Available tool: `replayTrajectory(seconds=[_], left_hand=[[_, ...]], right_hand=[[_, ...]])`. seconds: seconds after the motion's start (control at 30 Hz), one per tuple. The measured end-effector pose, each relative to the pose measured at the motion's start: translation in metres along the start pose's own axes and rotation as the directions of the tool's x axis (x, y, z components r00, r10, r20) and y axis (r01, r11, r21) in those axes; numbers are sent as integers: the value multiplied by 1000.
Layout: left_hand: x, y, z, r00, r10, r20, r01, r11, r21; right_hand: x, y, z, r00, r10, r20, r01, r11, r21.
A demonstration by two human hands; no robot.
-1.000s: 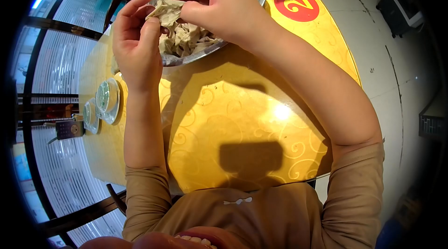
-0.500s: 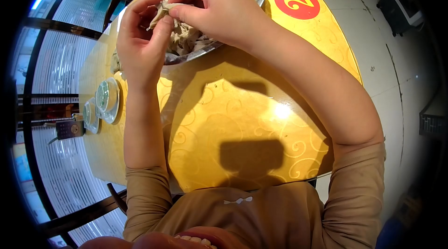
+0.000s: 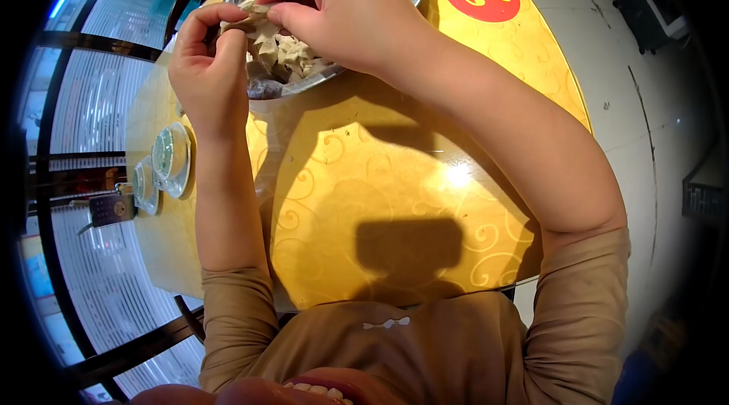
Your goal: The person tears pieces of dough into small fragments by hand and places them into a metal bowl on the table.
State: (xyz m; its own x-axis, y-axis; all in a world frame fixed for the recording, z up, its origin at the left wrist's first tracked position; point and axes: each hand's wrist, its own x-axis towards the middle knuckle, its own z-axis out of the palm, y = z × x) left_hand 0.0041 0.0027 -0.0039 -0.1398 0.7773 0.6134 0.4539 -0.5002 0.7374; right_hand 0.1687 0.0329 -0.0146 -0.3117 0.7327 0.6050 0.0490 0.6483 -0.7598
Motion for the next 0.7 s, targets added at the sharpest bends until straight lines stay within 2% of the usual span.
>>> replayTrajectory(seconds=[0.1, 0.2, 0.3, 0.33, 0.43, 0.47, 0.6, 0.67, 0.7], left_hand=[[2, -2, -1, 999, -51, -14, 49, 988, -146], [6, -5, -10, 987, -155, -50, 136, 953, -269], [12, -5, -13, 960, -240, -142, 138, 851, -507], [13, -7, -19, 958, -252, -136, 149, 845, -514], [18, 0, -20, 970, -217, -113, 126, 839, -530], [17, -1, -20, 977, -206, -53, 149, 843, -517], [12, -8, -16, 967, -194, 166, 250, 843, -476], [8, 2, -8, 957, -223, 186, 288, 805, -518], [8, 5, -6, 953, -232, 195, 302, 787, -539]], right_hand=[[-4, -18, -2, 998, 59, -30, -58, 998, 40], [0, -20, -9, 978, 208, -3, -205, 968, 143], [5, -17, -13, 934, 357, 10, -342, 885, 314], [5, -3, -9, 953, 295, -65, -248, 888, 387], [10, 6, -17, 945, 317, -81, -278, 908, 312], [10, 6, -17, 942, 328, -69, -292, 904, 311], [13, 0, -13, 928, 374, 3, -335, 828, 449], [11, 3, -15, 893, 446, 58, -414, 767, 490], [11, 2, -15, 893, 449, 31, -409, 781, 471]])
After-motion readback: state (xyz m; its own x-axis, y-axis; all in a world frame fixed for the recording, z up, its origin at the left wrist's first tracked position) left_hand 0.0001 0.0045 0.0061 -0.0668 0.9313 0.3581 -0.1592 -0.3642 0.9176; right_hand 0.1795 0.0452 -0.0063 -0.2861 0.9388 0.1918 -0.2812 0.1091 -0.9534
